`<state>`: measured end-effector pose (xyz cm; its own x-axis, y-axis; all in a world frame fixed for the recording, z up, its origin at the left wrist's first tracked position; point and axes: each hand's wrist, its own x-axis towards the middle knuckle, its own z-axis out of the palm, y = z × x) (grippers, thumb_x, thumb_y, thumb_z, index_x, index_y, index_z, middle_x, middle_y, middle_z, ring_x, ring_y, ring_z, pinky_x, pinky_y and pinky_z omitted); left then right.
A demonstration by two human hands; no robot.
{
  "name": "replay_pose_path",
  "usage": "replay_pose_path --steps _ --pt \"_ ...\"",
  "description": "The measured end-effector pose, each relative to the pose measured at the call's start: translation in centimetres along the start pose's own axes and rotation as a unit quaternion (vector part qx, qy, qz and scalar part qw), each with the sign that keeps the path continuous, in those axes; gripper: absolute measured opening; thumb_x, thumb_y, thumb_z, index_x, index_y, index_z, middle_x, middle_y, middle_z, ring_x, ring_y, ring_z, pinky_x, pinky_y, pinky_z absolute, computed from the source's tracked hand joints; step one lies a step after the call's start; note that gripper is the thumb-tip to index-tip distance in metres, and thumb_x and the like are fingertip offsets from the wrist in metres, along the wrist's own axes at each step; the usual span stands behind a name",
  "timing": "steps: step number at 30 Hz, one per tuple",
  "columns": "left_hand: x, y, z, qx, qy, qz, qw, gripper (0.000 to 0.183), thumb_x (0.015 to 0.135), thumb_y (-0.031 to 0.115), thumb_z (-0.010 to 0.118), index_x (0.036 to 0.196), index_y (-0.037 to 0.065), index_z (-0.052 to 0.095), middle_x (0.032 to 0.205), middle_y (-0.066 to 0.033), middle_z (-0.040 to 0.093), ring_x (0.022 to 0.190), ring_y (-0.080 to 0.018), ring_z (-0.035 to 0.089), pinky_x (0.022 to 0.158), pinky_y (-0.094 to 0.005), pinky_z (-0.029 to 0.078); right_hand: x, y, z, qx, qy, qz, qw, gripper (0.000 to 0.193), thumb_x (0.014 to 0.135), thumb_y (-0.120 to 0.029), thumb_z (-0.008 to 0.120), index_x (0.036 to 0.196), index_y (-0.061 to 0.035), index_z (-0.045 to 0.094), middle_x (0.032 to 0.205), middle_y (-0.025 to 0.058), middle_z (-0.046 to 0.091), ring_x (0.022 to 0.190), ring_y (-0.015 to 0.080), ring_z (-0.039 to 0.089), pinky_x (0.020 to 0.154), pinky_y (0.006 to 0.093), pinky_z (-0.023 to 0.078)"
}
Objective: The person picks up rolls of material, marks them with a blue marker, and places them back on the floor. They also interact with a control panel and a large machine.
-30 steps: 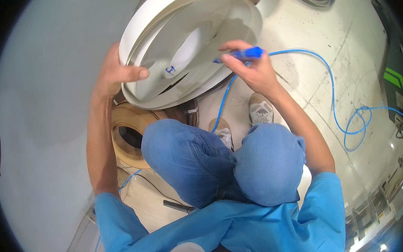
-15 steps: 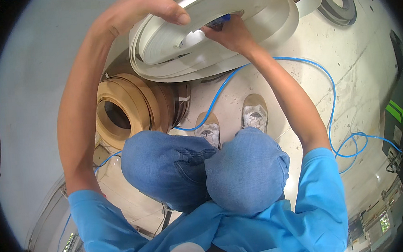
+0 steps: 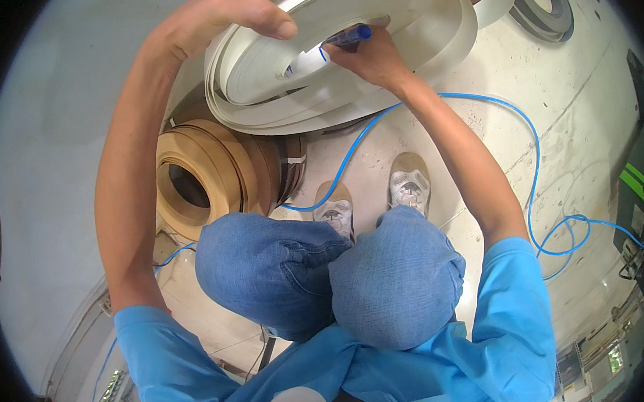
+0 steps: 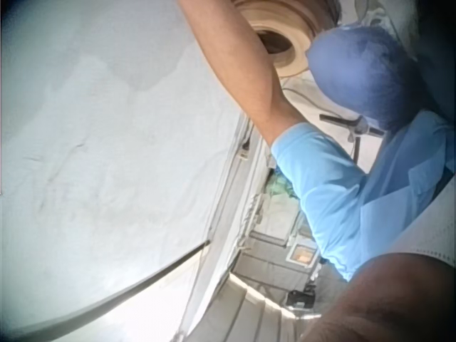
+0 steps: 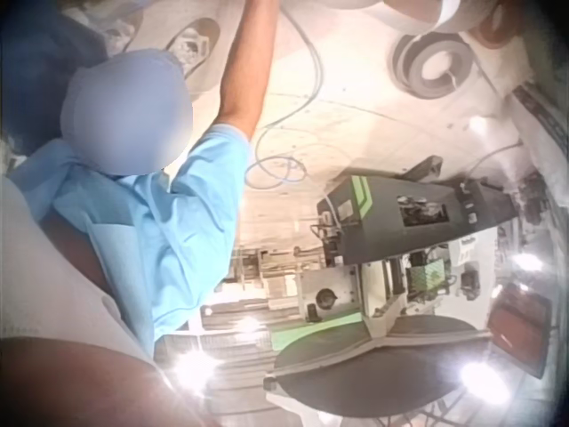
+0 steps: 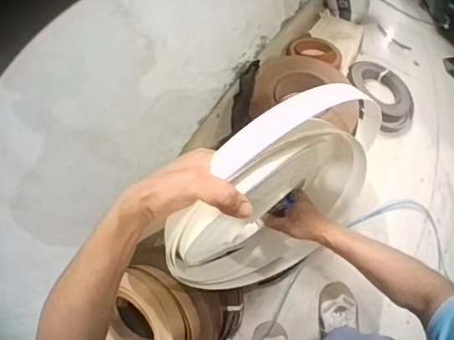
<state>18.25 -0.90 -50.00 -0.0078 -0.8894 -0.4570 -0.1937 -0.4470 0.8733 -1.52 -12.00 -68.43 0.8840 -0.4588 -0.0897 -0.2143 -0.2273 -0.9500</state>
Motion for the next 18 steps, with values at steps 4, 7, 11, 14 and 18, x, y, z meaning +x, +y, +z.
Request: replay_pose_path --steps 4,7,11,14,18 --pt "-0.1 0.0 0.1 -0.013 -0.001 -0.009 1.000 0.069 0.068 0.030 0.079 0.123 -0.009 0.067 0.116 -0.0206 0.070 0.109 -0.0275 0.063 0.096 -0.0349 0.046 0.1 -0.2 0.0 -0.050 -0.011 0.006 0.999 0.025 0.086 -0.024 0.077 0.097 -0.0020 0.072 0.079 0.0054 0.071 0.070 0.0169 0.064 0.071 0.0333 0.053" --pt "0.0 0.0 0.1 -0.010 0.007 -0.007 1.000 0.070 0.067 0.030 0.079 0.124 -0.009 0.066 0.117 -0.0210 0.069 0.109 -0.0283 0.063 0.097 -0.0350 0.046 -0.2 -0.3 -0.3 -0.065 0.030 0.012 0.997 0.026 0.087 -0.026 0.077 0.097 -0.0020 0.073 0.077 0.0054 0.070 0.070 0.0159 0.064 0.071 0.0321 0.053" --pt "0.5 -0.1 0.1 -0.023 -0.003 -0.009 1.000 0.071 0.068 0.030 0.079 0.126 -0.009 0.065 0.119 -0.0214 0.069 0.111 -0.0282 0.062 0.098 -0.0349 0.046 -0.7 -0.4 -0.9 -0.074 -0.007 0.015 0.997 0.025 0.088 -0.025 0.077 0.100 -0.0041 0.074 0.080 0.0046 0.071 0.071 0.0142 0.063 0.071 0.0304 0.052" --pt "0.8 -0.2 0.3 -0.033 -0.007 0.007 0.999 0.073 0.068 0.030 0.080 0.127 -0.009 0.064 0.122 -0.0218 0.068 0.114 -0.0285 0.061 0.099 -0.0349 0.045 -0.9 -0.4 -1.2 -0.057 -0.027 0.021 0.998 0.025 0.088 -0.025 0.077 0.104 -0.0052 0.074 0.083 0.0036 0.071 0.072 0.0126 0.063 0.071 0.0296 0.052" --pt "0.8 -0.1 0.3 -0.048 -0.016 0.002 0.999 0.074 0.068 0.030 0.079 0.129 -0.009 0.064 0.123 -0.0219 0.067 0.115 -0.0293 0.061 0.100 -0.0352 0.045 -1.0 0.0 -1.0 -0.043 -0.025 0.026 0.998 0.028 0.088 -0.025 0.078 0.107 -0.0050 0.073 0.084 0.0029 0.071 0.073 0.0115 0.063 0.072 0.0294 0.053"
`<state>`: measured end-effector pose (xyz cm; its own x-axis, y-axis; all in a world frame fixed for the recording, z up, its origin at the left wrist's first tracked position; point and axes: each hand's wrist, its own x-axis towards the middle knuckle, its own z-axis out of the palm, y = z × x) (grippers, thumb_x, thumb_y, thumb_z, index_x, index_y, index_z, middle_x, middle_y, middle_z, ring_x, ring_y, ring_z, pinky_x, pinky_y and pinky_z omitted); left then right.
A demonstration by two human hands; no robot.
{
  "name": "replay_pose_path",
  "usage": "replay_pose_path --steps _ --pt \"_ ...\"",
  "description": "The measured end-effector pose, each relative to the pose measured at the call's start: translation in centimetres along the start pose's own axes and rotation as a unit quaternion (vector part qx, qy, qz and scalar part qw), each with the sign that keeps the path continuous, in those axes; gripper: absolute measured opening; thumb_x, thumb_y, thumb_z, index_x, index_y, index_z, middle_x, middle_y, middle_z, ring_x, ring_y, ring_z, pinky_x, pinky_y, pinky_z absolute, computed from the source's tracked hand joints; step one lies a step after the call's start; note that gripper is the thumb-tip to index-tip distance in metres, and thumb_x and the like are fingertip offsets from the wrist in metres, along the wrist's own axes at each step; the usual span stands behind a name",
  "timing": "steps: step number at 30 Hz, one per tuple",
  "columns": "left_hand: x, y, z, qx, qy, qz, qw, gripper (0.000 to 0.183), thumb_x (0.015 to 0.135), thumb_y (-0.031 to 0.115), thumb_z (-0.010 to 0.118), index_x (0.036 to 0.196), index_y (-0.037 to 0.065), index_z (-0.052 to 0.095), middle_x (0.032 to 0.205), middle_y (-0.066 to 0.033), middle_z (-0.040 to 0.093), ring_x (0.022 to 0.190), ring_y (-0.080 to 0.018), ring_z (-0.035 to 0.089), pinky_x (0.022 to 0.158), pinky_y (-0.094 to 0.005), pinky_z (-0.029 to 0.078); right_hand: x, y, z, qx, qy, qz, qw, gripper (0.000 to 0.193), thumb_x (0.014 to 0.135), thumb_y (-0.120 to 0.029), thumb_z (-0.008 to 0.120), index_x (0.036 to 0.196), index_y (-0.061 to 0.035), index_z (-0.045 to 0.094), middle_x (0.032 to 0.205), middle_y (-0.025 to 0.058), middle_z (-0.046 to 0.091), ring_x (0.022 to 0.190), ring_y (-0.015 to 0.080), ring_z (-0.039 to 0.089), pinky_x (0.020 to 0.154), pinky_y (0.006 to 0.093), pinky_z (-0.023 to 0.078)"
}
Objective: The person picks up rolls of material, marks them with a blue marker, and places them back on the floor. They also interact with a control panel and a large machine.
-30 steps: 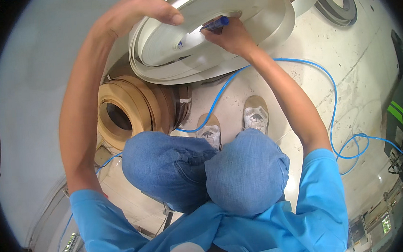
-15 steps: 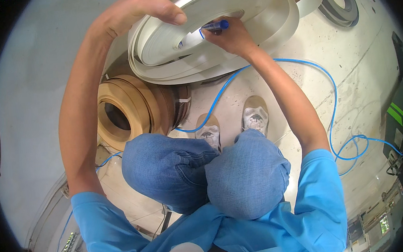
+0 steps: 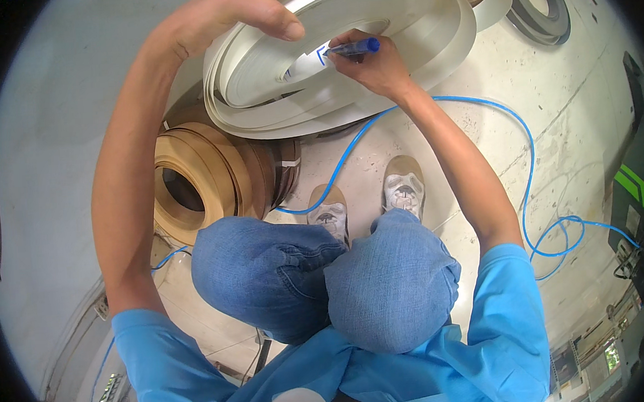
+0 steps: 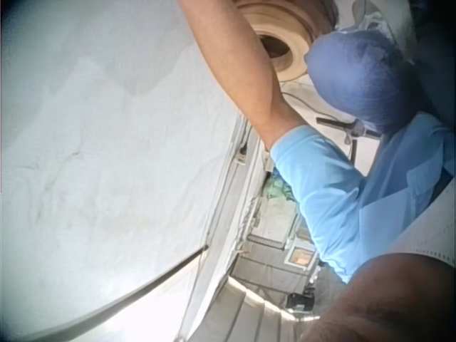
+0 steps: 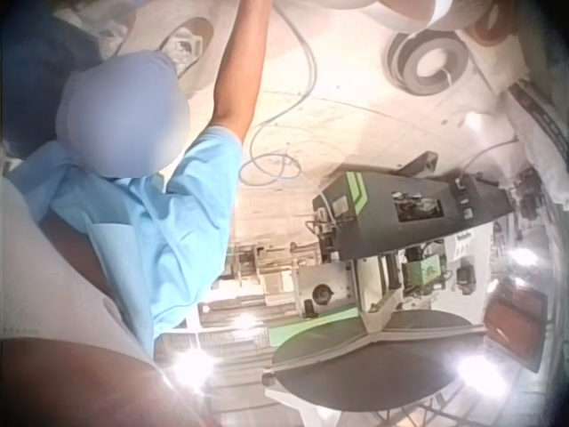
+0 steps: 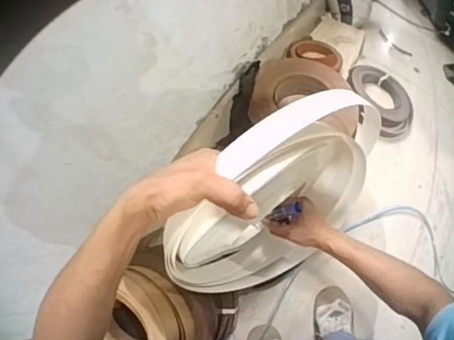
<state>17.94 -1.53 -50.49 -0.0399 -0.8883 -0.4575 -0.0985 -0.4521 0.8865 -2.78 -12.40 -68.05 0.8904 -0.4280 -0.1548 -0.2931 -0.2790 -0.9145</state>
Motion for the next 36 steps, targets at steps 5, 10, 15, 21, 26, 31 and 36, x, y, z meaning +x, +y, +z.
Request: replay_pose_path --steps 5,10,15,21,26,31,36 --pt "-0.1 0.0 0.0 0.022 0.017 -0.015 0.999 0.072 0.068 0.030 0.079 0.127 -0.009 0.064 0.122 -0.0214 0.068 0.113 -0.0284 0.061 0.099 -0.0341 0.045 0.1 0.6 0.6 0.003 0.000 -0.004 1.000 0.027 0.088 -0.025 0.078 0.106 -0.0050 0.073 0.084 0.0031 0.071 0.073 0.0115 0.063 0.071 0.0292 0.053" --pt "-0.1 0.1 0.2 0.009 0.007 -0.004 1.000 0.069 0.068 0.029 0.079 0.125 -0.009 0.066 0.119 -0.0211 0.069 0.111 -0.0279 0.062 0.097 -0.0336 0.046 -0.1 0.5 0.2 -0.013 0.066 -0.007 0.998 0.026 0.088 -0.024 0.077 0.106 -0.0056 0.074 0.086 0.0048 0.073 0.073 0.0131 0.064 0.071 0.0302 0.054" --pt "-0.6 0.7 0.0 -0.011 -0.012 0.003 1.000 0.067 0.069 0.028 0.079 0.124 -0.008 0.067 0.118 -0.0201 0.069 0.110 -0.0274 0.062 0.097 -0.0337 0.046 -0.6 0.2 -0.7 -0.012 0.035 -0.010 0.999 0.027 0.088 -0.022 0.076 0.110 -0.0068 0.073 0.088 0.0043 0.074 0.075 0.0145 0.066 0.073 0.0301 0.054" --pt "-0.1 0.2 0.1 -0.001 -0.001 -0.009 1.000 0.065 0.069 0.029 0.080 0.122 -0.008 0.068 0.116 -0.0194 0.070 0.108 -0.0267 0.063 0.095 -0.0343 0.047 -0.5 0.3 -0.4 -0.034 0.016 -0.010 0.999 0.025 0.088 -0.021 0.077 0.109 -0.0079 0.073 0.089 0.0043 0.074 0.078 0.0166 0.068 0.076 0.0309 0.055" --pt "-0.1 -0.4 -0.1 0.000 -0.003 -0.008 1.000 0.066 0.069 0.029 0.080 0.123 -0.008 0.068 0.116 -0.0198 0.070 0.107 -0.0270 0.063 0.095 -0.0348 0.047 -0.2 0.7 0.1 -0.057 0.086 -0.090 0.991 0.021 0.087 -0.017 0.077 0.105 -0.0070 0.073 0.089 0.0064 0.074 0.078 0.0182 0.068 0.076 0.0321 0.055" --pt "-0.2 0.0 0.2 -0.006 -0.003 -0.005 1.000 0.067 0.069 0.030 0.079 0.124 -0.008 0.068 0.117 -0.0204 0.069 0.108 -0.0280 0.063 0.095 -0.0346 0.047 -0.3 1.0 0.0 -0.057 0.068 -0.094 0.992 0.016 0.087 -0.013 0.074 0.103 -0.0072 0.073 0.087 0.0053 0.073 0.077 0.0164 0.068 0.073 0.0309 0.054" --pt "-0.6 1.0 -0.1 0.015 -0.022 -0.016 1.000 0.067 0.070 0.029 0.078 0.126 -0.006 0.067 0.119 -0.0199 0.069 0.109 -0.0294 0.063 0.096 -0.0346 0.047 -1.8 0.4 -1.4 0.044 0.070 -0.108 0.991 0.019 0.088 -0.010 0.073 0.106 -0.0035 0.072 0.083 0.0032 0.070 0.074 0.0110 0.065 0.067 0.0277 0.051"
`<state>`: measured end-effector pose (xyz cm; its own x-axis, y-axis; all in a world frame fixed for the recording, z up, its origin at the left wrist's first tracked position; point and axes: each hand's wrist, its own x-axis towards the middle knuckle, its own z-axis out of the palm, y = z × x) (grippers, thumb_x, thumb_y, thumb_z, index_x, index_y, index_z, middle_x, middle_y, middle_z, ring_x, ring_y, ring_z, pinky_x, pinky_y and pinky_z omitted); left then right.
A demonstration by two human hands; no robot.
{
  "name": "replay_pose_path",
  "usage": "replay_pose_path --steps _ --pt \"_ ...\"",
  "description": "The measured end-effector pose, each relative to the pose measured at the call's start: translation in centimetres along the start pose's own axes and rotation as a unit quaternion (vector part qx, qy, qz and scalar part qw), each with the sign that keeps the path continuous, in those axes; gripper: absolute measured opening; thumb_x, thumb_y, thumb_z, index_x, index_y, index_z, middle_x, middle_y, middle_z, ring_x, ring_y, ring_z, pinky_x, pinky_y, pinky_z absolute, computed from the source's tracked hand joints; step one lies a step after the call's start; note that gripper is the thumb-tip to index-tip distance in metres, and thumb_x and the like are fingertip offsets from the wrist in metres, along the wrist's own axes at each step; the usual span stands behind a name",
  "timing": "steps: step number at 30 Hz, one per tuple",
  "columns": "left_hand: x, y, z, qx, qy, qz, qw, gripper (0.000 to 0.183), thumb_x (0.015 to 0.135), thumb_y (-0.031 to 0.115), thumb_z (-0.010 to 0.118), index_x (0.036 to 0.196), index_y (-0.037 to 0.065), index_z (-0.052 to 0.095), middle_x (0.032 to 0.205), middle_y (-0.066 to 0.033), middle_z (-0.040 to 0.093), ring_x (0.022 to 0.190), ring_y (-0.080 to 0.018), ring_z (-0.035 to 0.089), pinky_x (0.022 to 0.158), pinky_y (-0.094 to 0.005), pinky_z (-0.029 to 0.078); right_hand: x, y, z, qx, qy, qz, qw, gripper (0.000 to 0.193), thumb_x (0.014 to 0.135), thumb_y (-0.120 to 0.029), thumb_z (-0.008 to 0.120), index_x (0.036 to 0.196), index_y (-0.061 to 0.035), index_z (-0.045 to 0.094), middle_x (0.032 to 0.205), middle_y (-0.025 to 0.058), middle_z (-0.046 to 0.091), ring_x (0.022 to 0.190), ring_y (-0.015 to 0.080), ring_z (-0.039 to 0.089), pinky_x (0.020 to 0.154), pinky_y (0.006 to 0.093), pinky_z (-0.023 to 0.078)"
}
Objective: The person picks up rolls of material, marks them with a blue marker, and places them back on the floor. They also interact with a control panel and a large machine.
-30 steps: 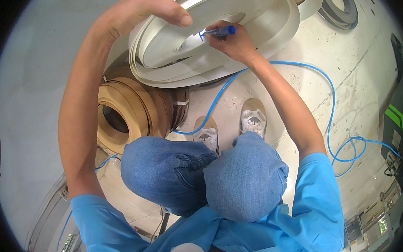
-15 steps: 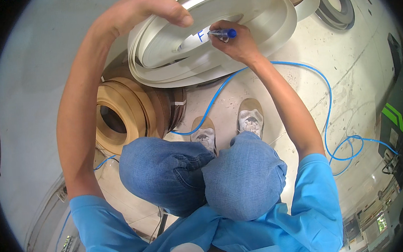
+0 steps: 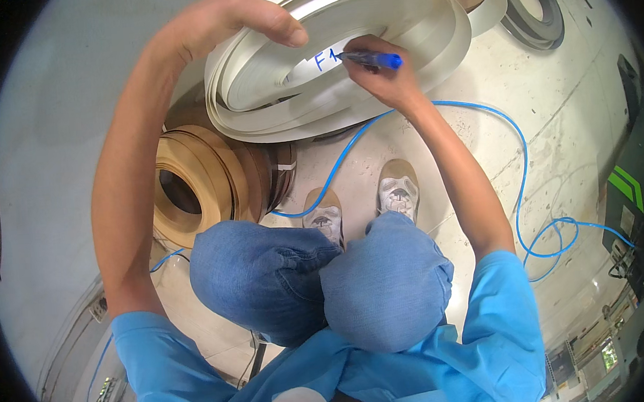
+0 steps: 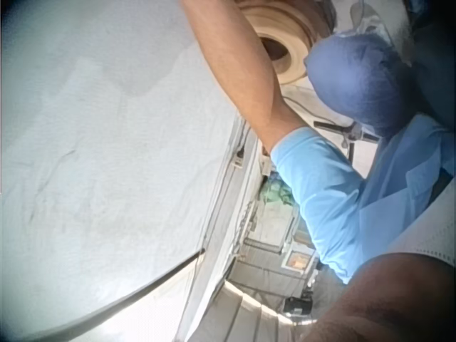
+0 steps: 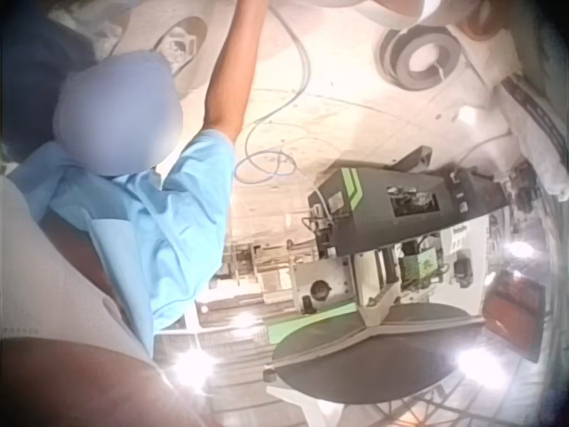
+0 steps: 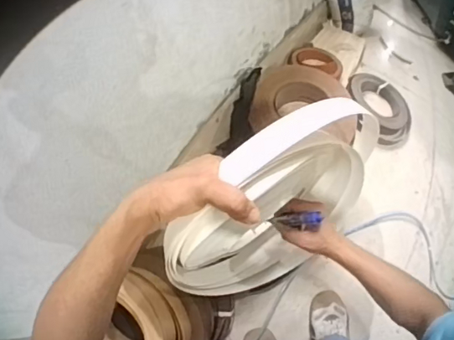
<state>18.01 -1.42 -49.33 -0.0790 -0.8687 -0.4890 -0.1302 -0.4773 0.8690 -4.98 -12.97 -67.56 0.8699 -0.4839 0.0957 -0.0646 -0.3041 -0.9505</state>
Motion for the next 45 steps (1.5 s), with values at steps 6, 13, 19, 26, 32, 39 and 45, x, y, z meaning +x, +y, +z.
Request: replay_pose_path --steps 6,13,19,26,32,39,45 --pt "-0.3 -0.3 3.3 0.041 0.093 -0.020 0.995 0.055 0.067 0.028 0.079 0.110 -0.005 0.071 0.098 -0.0147 0.071 0.092 -0.0221 0.065 0.086 -0.0316 0.050 -9.4 -2.8 -4.4 0.125 0.179 0.026 0.975 0.025 0.096 -0.006 0.063 0.119 0.0020 0.068 0.079 0.0083 0.067 0.066 0.0113 0.061 0.060 0.0252 0.048" --pt "-4.3 3.8 8.7 -0.040 0.163 -0.007 0.986 0.056 0.068 0.025 0.081 0.114 -0.006 0.069 0.100 -0.0149 0.072 0.090 -0.0225 0.066 0.088 -0.0333 0.052 -17.4 3.4 -10.5 0.141 0.542 0.172 0.811 0.040 0.102 -0.020 0.060 0.137 -0.0026 0.050 0.108 0.0154 0.069 0.089 0.0194 0.068 0.078 0.0338 0.054" --pt "-8.4 6.8 12.3 0.009 0.098 0.098 0.990 0.066 0.060 0.026 0.085 0.117 -0.004 0.068 0.103 -0.0107 0.073 0.091 -0.0202 0.067 0.083 -0.0328 0.053 -9.6 5.5 -17.3 0.225 0.428 0.070 0.872 0.058 0.103 -0.039 0.059 0.145 -0.0015 0.046 0.137 0.0212 0.062 0.123 0.0298 0.064 0.099 0.0413 0.056" --pt "-7.9 8.3 15.9 -0.168 0.060 0.278 0.944 0.042 0.067 0.024 0.079 0.097 -0.004 0.071 0.087 -0.0126 0.071 0.080 -0.0222 0.068 0.072 -0.0351 0.053 -10.4 -2.3 -18.1 0.363 0.238 0.120 0.893 0.061 0.103 -0.044 0.058 0.145 -0.0009 0.049 0.135 0.0199 0.063 0.120 0.0284 0.066 0.097 0.0399 0.057" --pt "-3.6 5.9 17.0 -0.484 -0.019 0.239 0.842 0.039 0.077 0.020 0.076 0.101 -0.010 0.070 0.088 -0.0175 0.072 0.073 -0.0239 0.071 0.071 -0.0318 0.058 -15.4 -7.0 -18.6 0.401 0.266 0.106 0.870 0.064 0.102 -0.048 0.056 0.144 -0.0004 0.051 0.133 0.0188 0.065 0.116 0.0273 0.068 0.096 0.0387 0.059" --pt "4.1 0.7 14.2 -0.556 0.012 0.220 0.801 0.059 0.082 0.028 0.071 0.125 -0.010 0.058 0.106 -0.0207 0.070 0.087 -0.0266 0.073 0.085 -0.0369 0.062 -14.4 -9.5 -20.4 0.430 0.272 0.119 0.852 0.068 0.102 -0.053 0.054 0.143 0.0002 0.053 0.131 0.0175 0.066 0.113 0.0259 0.070 0.094 0.0373 0.060" --pt "12.0 -2.8 9.4 -0.594 0.075 0.242 0.763 0.063 0.083 0.034 0.069 0.128 -0.009 0.058 0.110 -0.0231 0.071 0.097 -0.0308 0.073 0.094 -0.0407 0.060 -3.3 -6.6 -24.9 0.326 0.209 0.231 0.893 0.062 0.095 -0.044 0.063 0.137 0.0014 0.056 0.118 0.0170 0.070 0.099 0.0247 0.073 0.090 0.0362 0.060"
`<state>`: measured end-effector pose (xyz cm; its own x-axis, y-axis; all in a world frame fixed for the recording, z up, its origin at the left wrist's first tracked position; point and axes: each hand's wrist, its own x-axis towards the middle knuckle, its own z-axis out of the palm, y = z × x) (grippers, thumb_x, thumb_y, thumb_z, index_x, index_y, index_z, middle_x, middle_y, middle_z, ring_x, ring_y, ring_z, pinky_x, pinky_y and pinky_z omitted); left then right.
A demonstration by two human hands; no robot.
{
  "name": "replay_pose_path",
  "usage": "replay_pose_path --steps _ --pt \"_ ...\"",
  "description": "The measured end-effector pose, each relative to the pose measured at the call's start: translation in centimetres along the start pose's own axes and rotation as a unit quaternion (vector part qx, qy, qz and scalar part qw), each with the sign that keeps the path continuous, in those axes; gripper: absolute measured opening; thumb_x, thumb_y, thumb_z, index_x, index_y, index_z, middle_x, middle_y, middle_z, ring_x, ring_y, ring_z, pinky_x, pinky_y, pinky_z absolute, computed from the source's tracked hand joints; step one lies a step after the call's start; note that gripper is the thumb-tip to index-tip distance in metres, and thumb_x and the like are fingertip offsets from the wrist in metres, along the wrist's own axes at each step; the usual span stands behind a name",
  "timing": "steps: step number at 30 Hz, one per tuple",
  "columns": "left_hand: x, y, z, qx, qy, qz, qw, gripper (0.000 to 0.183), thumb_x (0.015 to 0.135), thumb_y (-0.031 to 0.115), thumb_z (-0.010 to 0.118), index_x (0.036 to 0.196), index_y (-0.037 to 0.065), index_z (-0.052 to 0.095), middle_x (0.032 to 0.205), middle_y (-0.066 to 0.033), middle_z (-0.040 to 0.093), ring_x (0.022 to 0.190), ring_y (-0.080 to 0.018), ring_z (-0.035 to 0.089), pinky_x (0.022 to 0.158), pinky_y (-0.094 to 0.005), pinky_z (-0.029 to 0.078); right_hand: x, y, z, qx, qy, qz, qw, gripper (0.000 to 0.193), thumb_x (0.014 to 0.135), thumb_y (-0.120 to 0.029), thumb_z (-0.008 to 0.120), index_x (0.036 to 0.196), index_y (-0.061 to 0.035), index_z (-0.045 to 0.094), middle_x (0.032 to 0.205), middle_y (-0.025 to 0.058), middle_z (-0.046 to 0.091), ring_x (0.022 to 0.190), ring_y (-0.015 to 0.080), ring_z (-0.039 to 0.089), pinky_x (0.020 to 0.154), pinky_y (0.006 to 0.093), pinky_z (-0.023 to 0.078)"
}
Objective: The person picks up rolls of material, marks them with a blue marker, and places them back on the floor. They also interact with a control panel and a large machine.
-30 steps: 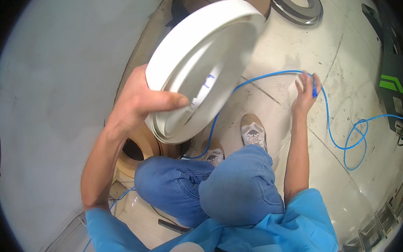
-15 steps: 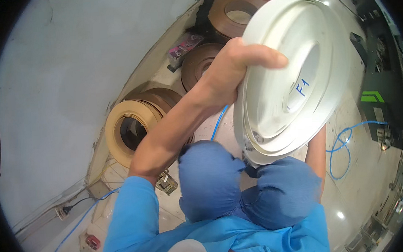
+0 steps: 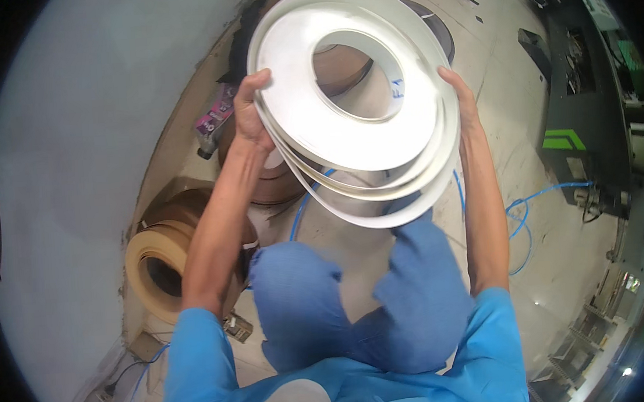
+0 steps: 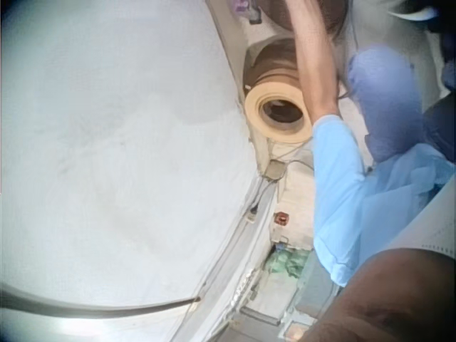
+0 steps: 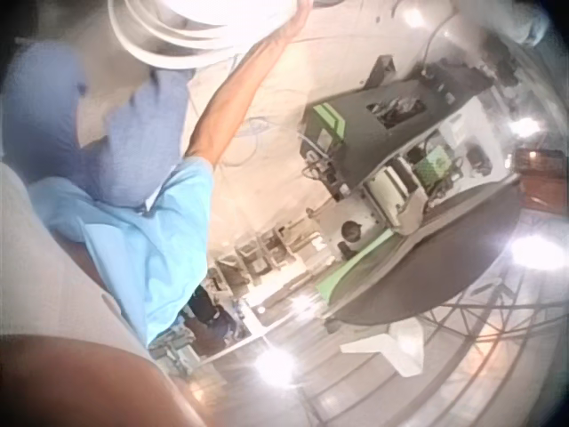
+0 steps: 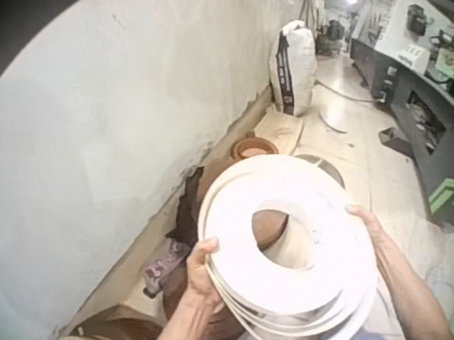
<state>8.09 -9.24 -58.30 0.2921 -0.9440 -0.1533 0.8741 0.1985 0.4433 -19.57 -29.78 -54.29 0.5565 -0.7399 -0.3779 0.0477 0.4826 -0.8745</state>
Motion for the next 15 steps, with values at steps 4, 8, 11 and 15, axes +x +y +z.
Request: replay_pose_path --steps 4,8,11,15 --pt "4.5 1.1 -1.8 -0.002 0.057 0.036 0.998 0.061 0.083 0.035 0.069 0.127 -0.006 0.060 0.116 -0.0201 0.070 0.104 -0.0316 0.071 0.099 -0.0411 0.057 9.1 -2.1 2.0 -0.068 -0.039 -0.034 0.996 0.053 0.092 -0.031 0.065 0.134 0.0000 0.056 0.109 0.0137 0.069 0.091 0.0208 0.072 0.083 0.0323 0.060" --pt "7.7 2.6 -3.3 0.054 0.108 0.077 0.990 0.067 0.082 0.036 0.068 0.133 -0.006 0.055 0.119 -0.0209 0.067 0.109 -0.0322 0.068 0.102 -0.0424 0.054 16.3 -3.6 3.8 -0.100 -0.088 -0.052 0.990 0.057 0.088 -0.037 0.071 0.132 -0.0023 0.058 0.110 0.0107 0.069 0.094 0.0178 0.071 0.083 0.0305 0.060" --pt "9.3 3.3 -4.9 0.081 0.049 0.128 0.987 0.068 0.089 0.041 0.064 0.137 -0.006 0.053 0.122 -0.0200 0.066 0.113 -0.0335 0.066 0.105 -0.0425 0.050 21.6 -3.9 4.5 -0.071 -0.140 -0.045 0.987 0.060 0.089 -0.040 0.072 0.133 -0.0028 0.057 0.113 0.0109 0.068 0.096 0.0181 0.070 0.084 0.0306 0.059" --pt "10.0 3.3 -7.2 0.509 0.334 0.132 0.782 0.075 0.098 0.055 0.054 0.140 -0.007 0.050 0.133 -0.0257 0.058 0.127 -0.0374 0.056 0.110 -0.0470 0.041 28.1 -0.4 5.0 -0.218 -0.067 -0.105 0.968 0.076 0.087 -0.048 0.076 0.141 -0.0018 0.049 0.130 0.0159 0.060 0.115 0.0246 0.061 0.098 0.0348 0.051"
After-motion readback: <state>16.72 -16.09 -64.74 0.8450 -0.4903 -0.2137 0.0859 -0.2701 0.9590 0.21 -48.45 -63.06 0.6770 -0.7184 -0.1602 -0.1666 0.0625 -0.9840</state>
